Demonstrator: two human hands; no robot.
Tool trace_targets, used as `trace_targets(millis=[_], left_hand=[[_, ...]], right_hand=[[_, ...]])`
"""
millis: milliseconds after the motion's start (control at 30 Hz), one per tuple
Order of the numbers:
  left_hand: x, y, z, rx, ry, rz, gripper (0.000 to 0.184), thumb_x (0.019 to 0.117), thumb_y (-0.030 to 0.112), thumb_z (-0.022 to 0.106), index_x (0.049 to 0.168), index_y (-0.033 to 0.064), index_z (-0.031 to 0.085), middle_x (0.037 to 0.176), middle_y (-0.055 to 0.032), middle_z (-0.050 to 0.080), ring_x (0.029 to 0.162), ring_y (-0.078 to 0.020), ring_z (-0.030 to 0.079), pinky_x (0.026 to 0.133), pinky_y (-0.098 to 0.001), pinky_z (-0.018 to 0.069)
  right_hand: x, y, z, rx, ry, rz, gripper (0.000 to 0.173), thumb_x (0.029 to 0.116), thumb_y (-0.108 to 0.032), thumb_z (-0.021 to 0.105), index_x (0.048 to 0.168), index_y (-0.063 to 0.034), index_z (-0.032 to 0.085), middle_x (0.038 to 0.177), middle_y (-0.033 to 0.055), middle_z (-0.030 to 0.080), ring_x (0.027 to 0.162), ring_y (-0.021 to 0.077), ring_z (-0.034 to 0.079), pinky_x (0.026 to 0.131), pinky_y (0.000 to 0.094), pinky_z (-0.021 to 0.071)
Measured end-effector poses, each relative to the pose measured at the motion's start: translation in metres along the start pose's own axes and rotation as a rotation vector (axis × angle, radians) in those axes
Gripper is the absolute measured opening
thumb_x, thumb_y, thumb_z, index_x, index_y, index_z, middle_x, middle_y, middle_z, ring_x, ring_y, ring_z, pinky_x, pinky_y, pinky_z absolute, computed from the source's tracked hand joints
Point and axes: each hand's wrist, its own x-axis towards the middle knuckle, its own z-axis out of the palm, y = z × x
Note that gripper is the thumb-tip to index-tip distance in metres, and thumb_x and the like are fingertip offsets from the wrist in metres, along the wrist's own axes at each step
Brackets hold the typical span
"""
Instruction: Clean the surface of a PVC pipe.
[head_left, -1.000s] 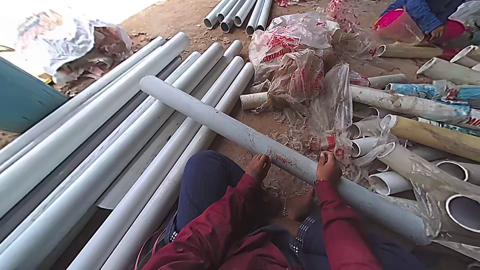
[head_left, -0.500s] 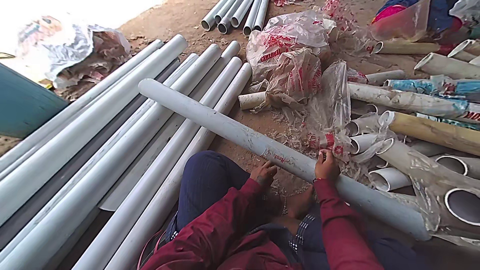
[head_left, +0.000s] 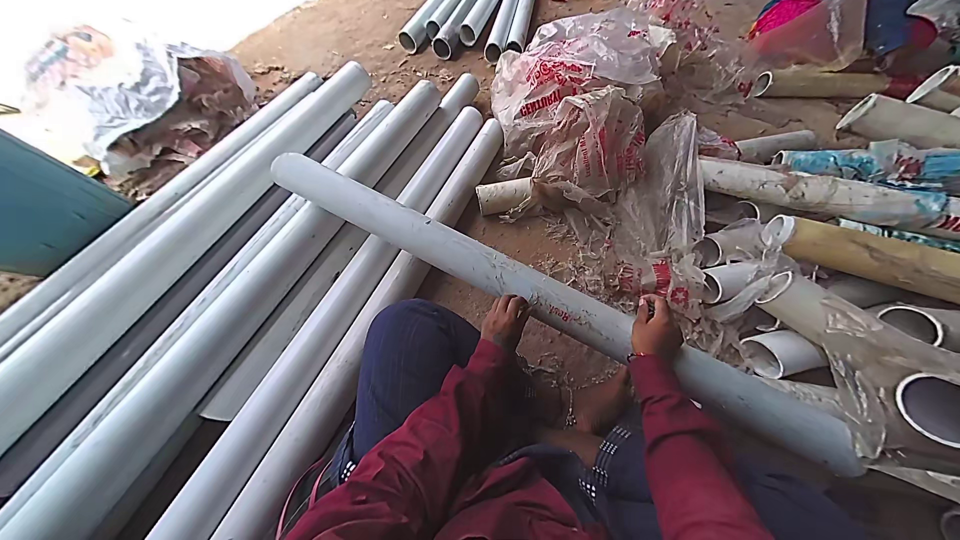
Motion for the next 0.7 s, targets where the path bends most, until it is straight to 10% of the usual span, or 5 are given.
trace_targets(millis=[367,533,700], left_hand=[[0.005,-0.001,0.016,0.132,0.053,0.118,0.020,0.0956,-0.004,0.056,0.106,-0.0149,0.070,0.107,-0.0323,0.071,0.103,-0.0483,0.070,0.093,-0.0512,0.0570],[-0.036,0.028,0.045,0.216,-1.146,0.263,0.036,0.1047,0.007,0.050,0.135,-0.0124,0.053,0.142,-0.0314,0.052,0.139,-0.0462,0.046,0.114,-0.0545,0.0375],[-0.010,0.015,0.030,-0.207,-0.577,-0.172,0.033,0.1066,0.015,0.052,0.115,-0.0131,0.066,0.115,-0.0290,0.069,0.111,-0.0396,0.068,0.102,-0.0508,0.0499]], right_hand=[[0.008,-0.004,-0.003,-0.034,-0.087,0.047,0.027,0.1063,-0.014,0.052,0.123,0.0008,0.068,0.113,0.0267,0.072,0.104,0.0459,0.070,0.087,0.0618,0.0514],[0.024,-0.003,-0.005,-0.035,-0.133,0.067,0.029,0.1073,-0.014,0.051,0.126,0.0009,0.066,0.118,0.0269,0.071,0.112,0.0451,0.068,0.095,0.0598,0.0498],[0.028,-0.004,-0.003,-0.023,-0.120,0.052,0.028,0.1067,-0.013,0.052,0.124,0.0026,0.067,0.116,0.0284,0.071,0.111,0.0456,0.068,0.095,0.0607,0.0495]])
